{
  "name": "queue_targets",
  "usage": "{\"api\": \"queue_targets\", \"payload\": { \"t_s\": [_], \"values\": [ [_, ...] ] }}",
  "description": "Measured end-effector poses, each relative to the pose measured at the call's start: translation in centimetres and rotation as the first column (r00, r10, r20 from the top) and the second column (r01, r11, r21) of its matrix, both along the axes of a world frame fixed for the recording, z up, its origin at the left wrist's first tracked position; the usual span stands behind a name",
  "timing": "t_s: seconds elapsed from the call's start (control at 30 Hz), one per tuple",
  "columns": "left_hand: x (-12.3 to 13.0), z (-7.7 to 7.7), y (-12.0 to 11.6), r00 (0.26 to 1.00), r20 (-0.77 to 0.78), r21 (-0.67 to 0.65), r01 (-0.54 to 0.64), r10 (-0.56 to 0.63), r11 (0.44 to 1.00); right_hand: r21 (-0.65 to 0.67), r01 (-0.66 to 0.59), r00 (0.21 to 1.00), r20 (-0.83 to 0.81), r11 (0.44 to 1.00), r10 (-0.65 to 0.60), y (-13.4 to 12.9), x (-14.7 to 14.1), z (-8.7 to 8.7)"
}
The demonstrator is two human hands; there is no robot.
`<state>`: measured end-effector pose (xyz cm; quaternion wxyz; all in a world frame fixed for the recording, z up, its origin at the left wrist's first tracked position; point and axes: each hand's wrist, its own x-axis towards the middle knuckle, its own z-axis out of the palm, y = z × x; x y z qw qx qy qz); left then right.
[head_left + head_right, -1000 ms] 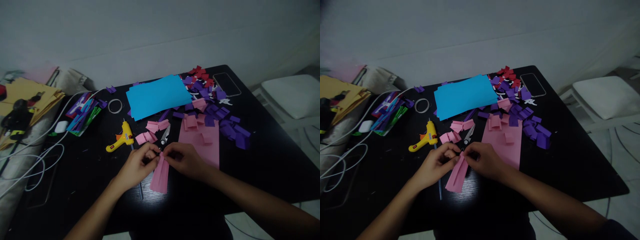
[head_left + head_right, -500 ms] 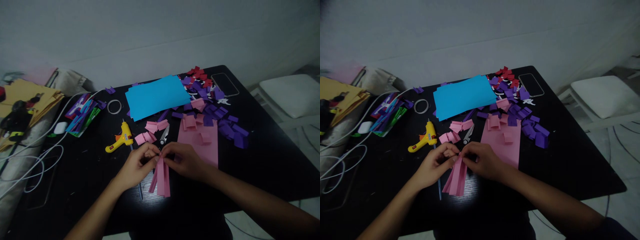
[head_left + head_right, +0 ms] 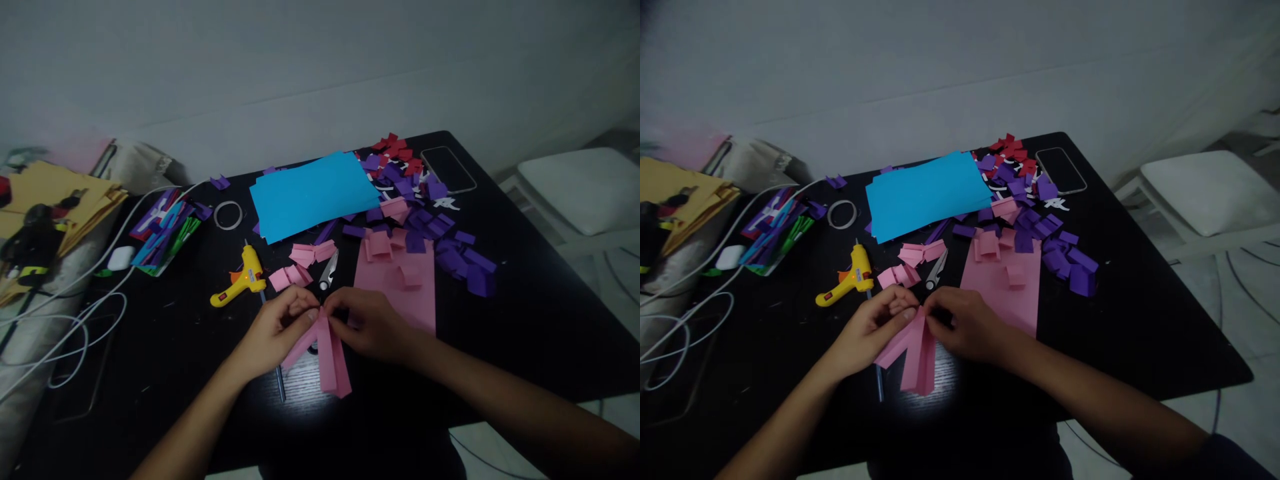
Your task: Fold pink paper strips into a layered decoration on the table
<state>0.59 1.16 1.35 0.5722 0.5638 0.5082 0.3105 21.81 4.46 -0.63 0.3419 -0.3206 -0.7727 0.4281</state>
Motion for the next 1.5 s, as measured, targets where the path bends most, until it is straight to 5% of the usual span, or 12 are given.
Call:
{"api": "queue_targets", "payload": {
  "t_s": [0.13, 0.57, 1.1, 1.5],
  "values": [
    [0.00, 0.28, 0.33, 1.000, -0.017, -0.034, 0.012, -0.012, 0.999, 0.086, -0.054, 0.998, -0.040, 0.995, 0.058, 0.04, -0.06, 0.19],
    [0.16, -0.39, -0.15, 0.946, 0.299, -0.330, -0.022, 0.126, 0.944, 0.141, -0.054, 0.991, -0.113, 0.989, 0.070, 0.02, -0.18, 0.33],
    [0.38, 0.18, 0.22, 0.966, 0.225, -0.296, -0.057, 0.127, 0.953, 0.114, -0.051, 0.993, -0.099, 0.992, 0.063, -0.13, -0.14, 0.46],
    [0.78, -0.18, -0.03, 0.917, 0.347, -0.402, -0.043, 0.196, 0.914, 0.295, -0.003, 0.996, -0.081, 0.955, 0.028, -0.33, -0.10, -0.48]
  ]
}}
